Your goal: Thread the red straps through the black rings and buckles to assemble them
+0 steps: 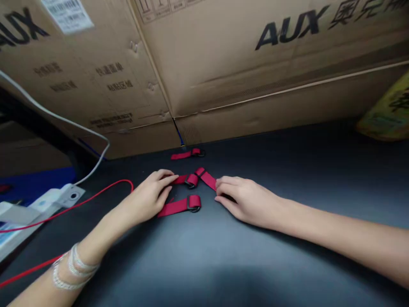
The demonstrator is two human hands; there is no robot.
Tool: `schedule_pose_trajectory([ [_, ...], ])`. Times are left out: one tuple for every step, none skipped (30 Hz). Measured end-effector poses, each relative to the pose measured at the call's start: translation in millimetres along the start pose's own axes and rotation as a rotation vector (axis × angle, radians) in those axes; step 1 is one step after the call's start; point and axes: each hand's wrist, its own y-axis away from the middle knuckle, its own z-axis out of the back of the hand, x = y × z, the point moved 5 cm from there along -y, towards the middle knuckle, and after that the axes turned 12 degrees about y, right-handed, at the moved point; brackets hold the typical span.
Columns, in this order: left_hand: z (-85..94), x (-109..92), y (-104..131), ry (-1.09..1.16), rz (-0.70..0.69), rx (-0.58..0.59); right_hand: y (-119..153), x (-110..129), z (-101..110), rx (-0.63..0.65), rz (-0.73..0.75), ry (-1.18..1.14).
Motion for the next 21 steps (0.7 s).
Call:
schedule_pose_trajectory([
  [-0.1,0,0,-0.001,0.0,-0.002,0,-1,-1,-0.01,-0.003,-0.007],
  [0.0,0,0,-0.002,-0.001,-0.006,-1,-2,-1,-0.035,-0.002,-0.009],
  [0.0,0,0,-0.003,-0.001,-0.01,-1,-3,0,-0.07,0.004,-0.011],
  [0.0,0,0,-0.004,0.001,-0.01,-1,-3,0,-0.106,0.02,-0.016],
  [-0.1,0,0,-0.006,0.002,-0.009,0,-2,1,-0.137,0.035,-0.024],
  [0.0,0,0,-0.006,0.002,-0.011,1,-2,1,-0.161,0.047,-0.032],
  [0.2,0,0,-0.006,0.003,-0.015,1,-2,0,-0.171,0.053,-0.038],
  [0.3,0,0,-0.003,0.003,-0.016,2,-3,-1,-0.173,0.055,-0.046],
  [0.2,0,0,0.0,0.003,-0.012,2,-4,-2,-0.171,0.054,-0.057],
  [0.2,-1,0,0.003,0.005,-0.01,2,-6,-3,-0.17,0.05,-0.069],
  [0.3,0,0,0.004,0.008,-0.011,2,-8,-3,-0.171,0.044,-0.084],
  [0.4,0,0,0.004,0.014,-0.012,1,-10,-3,-0.176,0.041,-0.1],
  [0.3,0,0,0.002,0.018,-0.008,1,-12,-4,-0.183,0.042,-0.119],
  [-0.1,1,0,0.0,0.022,0.001,0,-14,-3,-0.193,0.045,-0.143],
  [-0.3,1,0,-0.004,0.025,0.006,-1,-16,-3,-0.201,0.046,-0.166],
  [-0.4,1,0,-0.008,0.03,0.009,-2,-17,-3,-0.209,0.045,-0.187],
  [-0.6,1,0,-0.013,0.036,0.016,-2,-19,-3,-0.217,0.05,-0.203],
  [-0.8,0,0,-0.017,0.042,0.022,-3,-19,-3,-0.22,0.058,-0.215],
  [-0.7,0,0,-0.018,0.044,0.021,-4,-20,-2,-0.221,0.061,-0.219],
  [-0.2,-2,0,-0.014,0.039,0.015,-4,-20,-2,-0.221,0.064,-0.219],
  [0.6,-4,0,-0.005,0.027,0.007,-5,-20,-1,-0.219,0.074,-0.219],
])
